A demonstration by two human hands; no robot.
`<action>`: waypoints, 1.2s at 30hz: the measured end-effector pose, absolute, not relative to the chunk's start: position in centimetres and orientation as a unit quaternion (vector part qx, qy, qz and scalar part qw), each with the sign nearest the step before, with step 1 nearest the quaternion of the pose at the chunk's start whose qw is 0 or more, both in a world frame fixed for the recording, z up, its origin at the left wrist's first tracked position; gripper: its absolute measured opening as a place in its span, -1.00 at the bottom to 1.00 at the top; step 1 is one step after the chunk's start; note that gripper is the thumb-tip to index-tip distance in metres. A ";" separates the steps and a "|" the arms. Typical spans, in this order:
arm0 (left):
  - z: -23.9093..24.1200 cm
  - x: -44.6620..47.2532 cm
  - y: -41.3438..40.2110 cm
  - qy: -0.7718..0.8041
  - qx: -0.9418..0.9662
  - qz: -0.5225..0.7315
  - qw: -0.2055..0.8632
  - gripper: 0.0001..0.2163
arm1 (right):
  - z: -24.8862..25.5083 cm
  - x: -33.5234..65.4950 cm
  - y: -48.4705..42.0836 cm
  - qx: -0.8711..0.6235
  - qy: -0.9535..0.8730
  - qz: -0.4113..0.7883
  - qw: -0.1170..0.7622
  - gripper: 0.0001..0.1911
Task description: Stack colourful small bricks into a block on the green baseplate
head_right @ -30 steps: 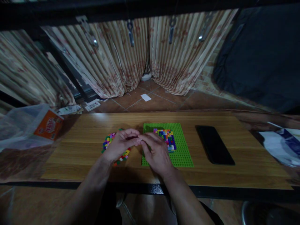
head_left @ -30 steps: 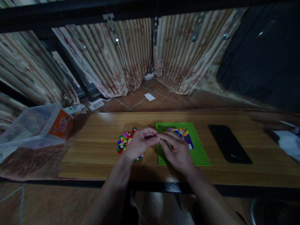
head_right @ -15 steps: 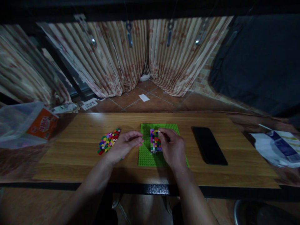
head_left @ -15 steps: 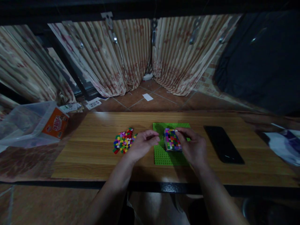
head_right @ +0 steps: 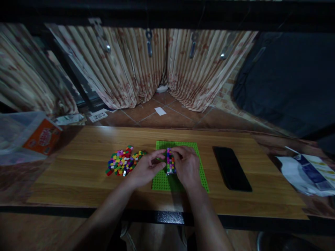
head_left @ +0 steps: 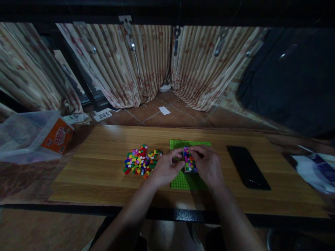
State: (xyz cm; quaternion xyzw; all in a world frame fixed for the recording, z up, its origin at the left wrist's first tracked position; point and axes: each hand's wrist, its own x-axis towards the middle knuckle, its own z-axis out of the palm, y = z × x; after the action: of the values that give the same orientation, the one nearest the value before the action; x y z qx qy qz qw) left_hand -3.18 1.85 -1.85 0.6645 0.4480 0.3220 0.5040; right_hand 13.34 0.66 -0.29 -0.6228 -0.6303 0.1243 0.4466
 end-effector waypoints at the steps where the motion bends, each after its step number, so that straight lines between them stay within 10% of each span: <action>1: -1.8 -3.1 1.7 0.448 0.668 0.318 0.503 -0.54 | -0.3 13.3 0.7 -0.627 -0.629 0.123 0.443 -0.81; 36: -1.6 -2.6 1.3 0.450 0.690 0.308 0.475 -0.51 | -0.6 13.0 0.4 -0.623 -0.692 0.029 0.363 -0.66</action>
State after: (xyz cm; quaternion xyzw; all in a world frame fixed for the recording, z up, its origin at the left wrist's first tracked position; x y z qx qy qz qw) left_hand -2.65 1.35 -1.59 0.6905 0.4498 0.3082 0.4753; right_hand 12.98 0.43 -0.56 -0.6232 -0.6920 0.0293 0.3631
